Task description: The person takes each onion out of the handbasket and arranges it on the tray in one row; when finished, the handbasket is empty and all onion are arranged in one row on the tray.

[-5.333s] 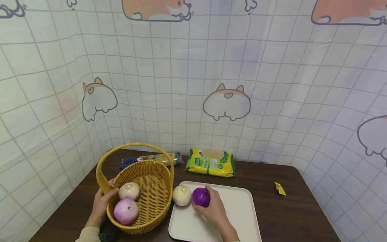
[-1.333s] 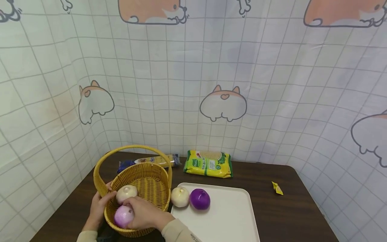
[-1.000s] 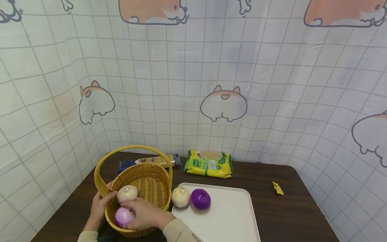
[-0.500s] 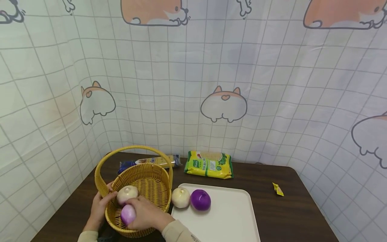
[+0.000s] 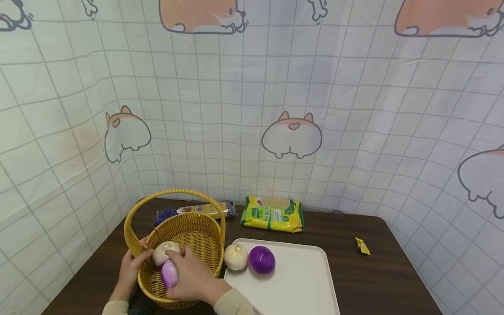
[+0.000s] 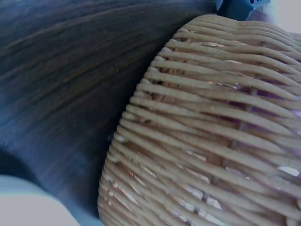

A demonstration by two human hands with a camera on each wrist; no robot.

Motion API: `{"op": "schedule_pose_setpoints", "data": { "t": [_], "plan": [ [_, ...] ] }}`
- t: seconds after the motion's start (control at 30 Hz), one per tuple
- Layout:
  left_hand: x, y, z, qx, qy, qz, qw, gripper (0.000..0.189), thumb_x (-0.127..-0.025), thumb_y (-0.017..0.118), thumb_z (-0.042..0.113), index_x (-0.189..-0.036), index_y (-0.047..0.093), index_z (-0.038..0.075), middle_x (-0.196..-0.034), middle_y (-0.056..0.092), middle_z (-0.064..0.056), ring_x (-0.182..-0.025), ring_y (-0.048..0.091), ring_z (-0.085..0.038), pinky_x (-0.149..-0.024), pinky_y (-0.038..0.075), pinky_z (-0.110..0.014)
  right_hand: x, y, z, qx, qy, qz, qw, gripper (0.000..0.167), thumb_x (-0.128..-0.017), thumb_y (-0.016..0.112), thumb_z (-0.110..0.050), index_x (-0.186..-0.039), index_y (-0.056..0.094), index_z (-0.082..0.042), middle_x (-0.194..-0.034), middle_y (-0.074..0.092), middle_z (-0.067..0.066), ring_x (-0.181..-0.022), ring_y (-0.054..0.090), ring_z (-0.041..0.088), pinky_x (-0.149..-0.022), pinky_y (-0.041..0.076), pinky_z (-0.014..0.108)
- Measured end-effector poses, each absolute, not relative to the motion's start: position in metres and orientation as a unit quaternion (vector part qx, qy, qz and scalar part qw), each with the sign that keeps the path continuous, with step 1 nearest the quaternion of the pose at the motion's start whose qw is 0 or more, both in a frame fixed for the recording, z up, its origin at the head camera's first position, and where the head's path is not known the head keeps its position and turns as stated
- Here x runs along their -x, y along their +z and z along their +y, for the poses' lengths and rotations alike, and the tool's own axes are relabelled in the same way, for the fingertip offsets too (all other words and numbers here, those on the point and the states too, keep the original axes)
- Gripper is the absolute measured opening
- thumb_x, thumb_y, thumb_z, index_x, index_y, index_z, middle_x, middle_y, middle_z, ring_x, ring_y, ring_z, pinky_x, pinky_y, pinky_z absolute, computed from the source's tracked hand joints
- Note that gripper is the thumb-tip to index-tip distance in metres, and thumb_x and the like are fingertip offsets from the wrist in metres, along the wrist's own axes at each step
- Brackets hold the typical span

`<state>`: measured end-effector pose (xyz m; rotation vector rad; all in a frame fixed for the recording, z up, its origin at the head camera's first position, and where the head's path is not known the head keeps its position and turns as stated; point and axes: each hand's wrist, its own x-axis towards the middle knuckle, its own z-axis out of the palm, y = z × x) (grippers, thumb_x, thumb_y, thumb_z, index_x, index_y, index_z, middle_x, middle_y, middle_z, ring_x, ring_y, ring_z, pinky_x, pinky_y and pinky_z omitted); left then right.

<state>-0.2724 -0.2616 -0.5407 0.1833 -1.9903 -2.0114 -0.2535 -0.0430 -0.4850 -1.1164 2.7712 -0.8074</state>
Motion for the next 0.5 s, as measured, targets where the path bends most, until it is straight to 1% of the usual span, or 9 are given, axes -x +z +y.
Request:
{"op": "schedule_pose_setpoints", "data": {
  "t": [0.17,0.3,0.4,0.5],
  "plan": [
    [0.274,-0.539,-0.261,-0.065,-0.695,-0.699,0.155,0.029,-0.094,0.059,0.004,-0.112,0.041,-0.01,-0.143,0.044,-0.018,-0.115,0.049,-0.008,-0.087,0.041,-0.008,0.254,-0.481,-0.032,0.342,-0.287,0.895,-0.001,0.085,-0.068,0.082,-0.033,-0.144,0.043,-0.032,-0.127,0.04,0.001,-0.089,0.052,0.006,-0.067,0.046,0.018],
    [0.274,-0.537,-0.26,-0.071,-0.692,-0.702,0.152,0.03,-0.094,0.059,0.004,-0.113,0.041,-0.01,-0.145,0.042,-0.018,-0.118,0.046,-0.011,-0.086,0.04,-0.007,0.255,-0.477,-0.02,0.315,-0.309,0.898,-0.003,0.081,-0.071,0.083,-0.041,-0.14,0.042,-0.034,-0.13,0.04,-0.001,-0.093,0.057,0.01,-0.07,0.049,0.023],
    [0.273,-0.537,-0.261,-0.076,-0.693,-0.702,0.147,0.031,-0.095,0.06,0.006,-0.113,0.04,-0.009,-0.146,0.042,-0.019,-0.121,0.044,-0.014,-0.087,0.039,-0.007,0.255,-0.475,-0.01,0.303,-0.33,0.894,-0.011,0.08,-0.072,0.083,-0.044,-0.138,0.04,-0.034,-0.129,0.043,-0.002,-0.097,0.059,0.013,-0.074,0.051,0.027],
    [0.273,-0.537,-0.262,-0.078,-0.695,-0.7,0.145,0.032,-0.095,0.06,0.007,-0.114,0.04,-0.009,-0.145,0.041,-0.018,-0.121,0.044,-0.013,-0.087,0.039,-0.007,0.254,-0.475,-0.001,0.301,-0.358,0.883,-0.024,0.081,-0.072,0.084,-0.042,-0.137,0.039,-0.029,-0.129,0.044,-0.001,-0.105,0.057,0.014,-0.082,0.052,0.03]
  ]
}}
